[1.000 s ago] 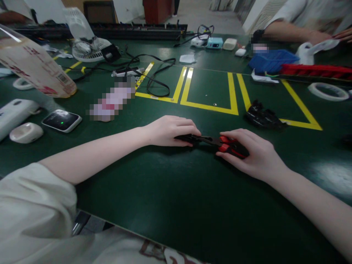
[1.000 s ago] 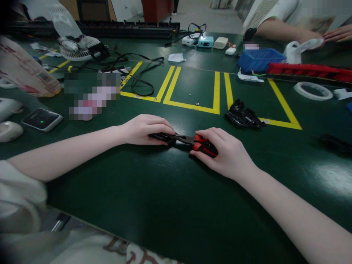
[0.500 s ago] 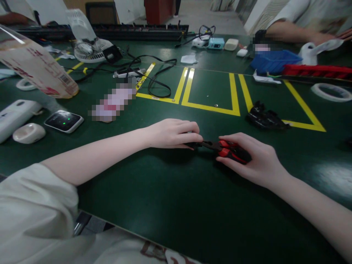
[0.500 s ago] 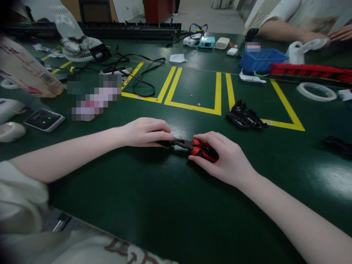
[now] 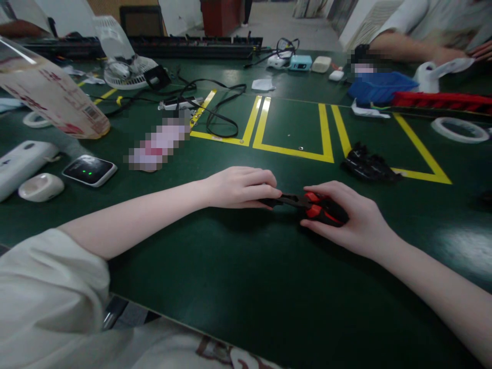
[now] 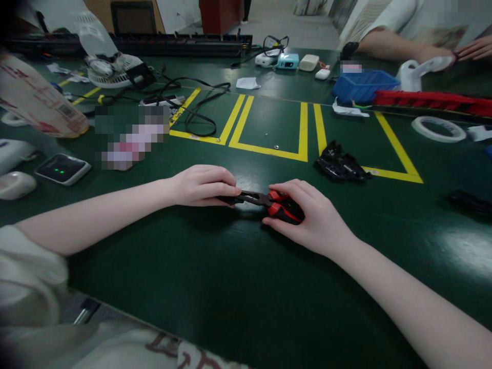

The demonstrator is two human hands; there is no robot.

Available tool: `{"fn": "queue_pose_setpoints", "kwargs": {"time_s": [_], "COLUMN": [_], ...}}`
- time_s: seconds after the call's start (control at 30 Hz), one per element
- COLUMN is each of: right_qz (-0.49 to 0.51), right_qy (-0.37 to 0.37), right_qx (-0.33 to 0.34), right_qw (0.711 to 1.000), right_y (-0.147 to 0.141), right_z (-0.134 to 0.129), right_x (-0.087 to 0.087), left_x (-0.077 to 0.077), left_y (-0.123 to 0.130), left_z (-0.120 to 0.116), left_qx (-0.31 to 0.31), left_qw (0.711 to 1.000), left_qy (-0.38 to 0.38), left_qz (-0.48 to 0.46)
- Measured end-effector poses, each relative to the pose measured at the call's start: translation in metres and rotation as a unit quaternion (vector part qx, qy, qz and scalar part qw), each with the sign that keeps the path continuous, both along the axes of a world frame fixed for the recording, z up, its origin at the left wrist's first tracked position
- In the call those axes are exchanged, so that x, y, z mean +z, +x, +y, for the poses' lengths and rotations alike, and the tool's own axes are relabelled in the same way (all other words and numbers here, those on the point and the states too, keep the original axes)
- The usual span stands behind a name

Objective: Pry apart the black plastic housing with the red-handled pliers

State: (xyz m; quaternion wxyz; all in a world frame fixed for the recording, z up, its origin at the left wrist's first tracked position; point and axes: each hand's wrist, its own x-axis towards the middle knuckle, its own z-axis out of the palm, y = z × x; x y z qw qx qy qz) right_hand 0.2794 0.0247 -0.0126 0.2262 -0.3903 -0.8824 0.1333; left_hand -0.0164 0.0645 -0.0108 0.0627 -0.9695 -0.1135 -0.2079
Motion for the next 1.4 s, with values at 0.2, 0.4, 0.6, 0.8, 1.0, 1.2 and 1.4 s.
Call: {"fn": "queue_pose_setpoints", "kwargs": {"time_s": [0.2,0.4,0.6,0.8,1.0,1.2,1.4], "right_qz": [-0.02,-0.045,-0.046,-0.04,-0.043,-0.034,-0.033], "right_qy": [0.013,0.032,0.053,0.053,0.027,0.038,0.066], "right_qx": [-0.008,-0.051,-0.037,-0.024,-0.023,-0.026,-0.042], "right_qw": [1.0,0.997,0.997,0.997,0.998,0.998,0.996], "right_y": [-0.0015,-0.0015,-0.0022,0.0007,0.0028,0.0013,-0.0016], "right_z": [0.0006,0.0022,0.0,-0.0009,0.0004,-0.0008,-0.003], "right_x": [-0.0001,-0.0009,0.0019,-0.0012,-0.0049,-0.0044,0.0003], "left_x": [0.0006,-0.0017,-0.0011,-0.0003,-0.0001,-0.0004,-0.0017], "left_y": [0.0007,-0.0003,-0.0003,-0.0005,-0.0005,-0.0003,0.0004], "left_z": [-0.0009,0.0011,0.001,-0.0005,0.0005,0.0008,0.0006], "left_qx": [0.016,-0.01,-0.008,-0.001,-0.009,-0.014,-0.008], "left_qw": [1.0,0.999,0.999,1.0,1.0,0.999,0.998], "left_qy": [0.001,0.036,0.008,-0.01,0.015,0.005,0.009], "left_qz": [0.016,-0.032,-0.035,-0.015,-0.021,-0.032,-0.066]}}
